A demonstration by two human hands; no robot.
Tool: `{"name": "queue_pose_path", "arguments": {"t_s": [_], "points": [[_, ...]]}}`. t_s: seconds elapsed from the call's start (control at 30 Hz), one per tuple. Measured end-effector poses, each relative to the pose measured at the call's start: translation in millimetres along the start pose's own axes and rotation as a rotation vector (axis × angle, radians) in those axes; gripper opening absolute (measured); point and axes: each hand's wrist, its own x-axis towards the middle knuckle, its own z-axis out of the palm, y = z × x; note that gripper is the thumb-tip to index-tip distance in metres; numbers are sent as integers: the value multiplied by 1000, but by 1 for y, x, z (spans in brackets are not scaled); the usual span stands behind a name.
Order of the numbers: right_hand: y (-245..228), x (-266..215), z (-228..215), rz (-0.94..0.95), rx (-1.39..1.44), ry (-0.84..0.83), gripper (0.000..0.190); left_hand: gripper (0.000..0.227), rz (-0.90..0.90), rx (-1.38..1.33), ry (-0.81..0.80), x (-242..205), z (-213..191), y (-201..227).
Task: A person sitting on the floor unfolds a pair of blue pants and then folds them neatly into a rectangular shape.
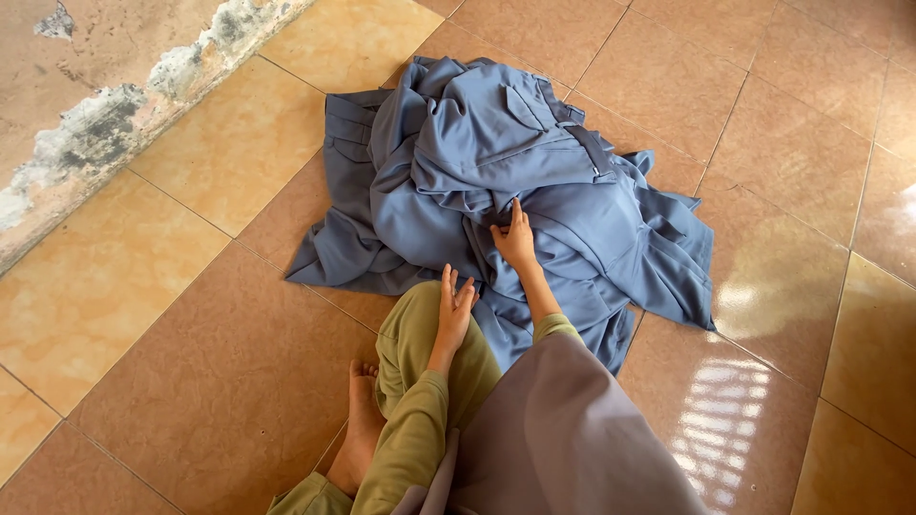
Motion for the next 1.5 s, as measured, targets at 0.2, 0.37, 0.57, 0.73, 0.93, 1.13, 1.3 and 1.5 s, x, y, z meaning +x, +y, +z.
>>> {"name": "queue_pose_path", "arguments": {"t_s": [0.2, 0.37, 0.57, 0.73, 0.93, 1.13, 1.3, 1.5], "points": [[33, -12, 3, -54, -289, 186, 23, 76, -80, -142, 39, -7, 13, 44], [53, -113, 7, 100, -357, -62, 43, 92, -106, -78, 123, -5, 19, 47], [51, -190, 3, 175, -215, -276, 34, 139, -205, 459, 89, -1, 35, 50], [-42, -186, -57, -135, -2, -154, 17, 149, -365, 756, 51, 5, 48, 65], [-79, -192, -56, -584, 24, -92, 8, 142, -542, 752, 20, 43, 5, 32], [-78, -182, -73, -666, 330, 23, 6, 101, -456, 454, 115, 50, -14, -6], [-62, -172, -100, 200, -30, 594, 49, 88, -530, -211, 456, 53, -47, -36], [192, -170, 12, 953, 147, 136, 118, 81, -463, -263, 357, 52, -73, -72]]}}
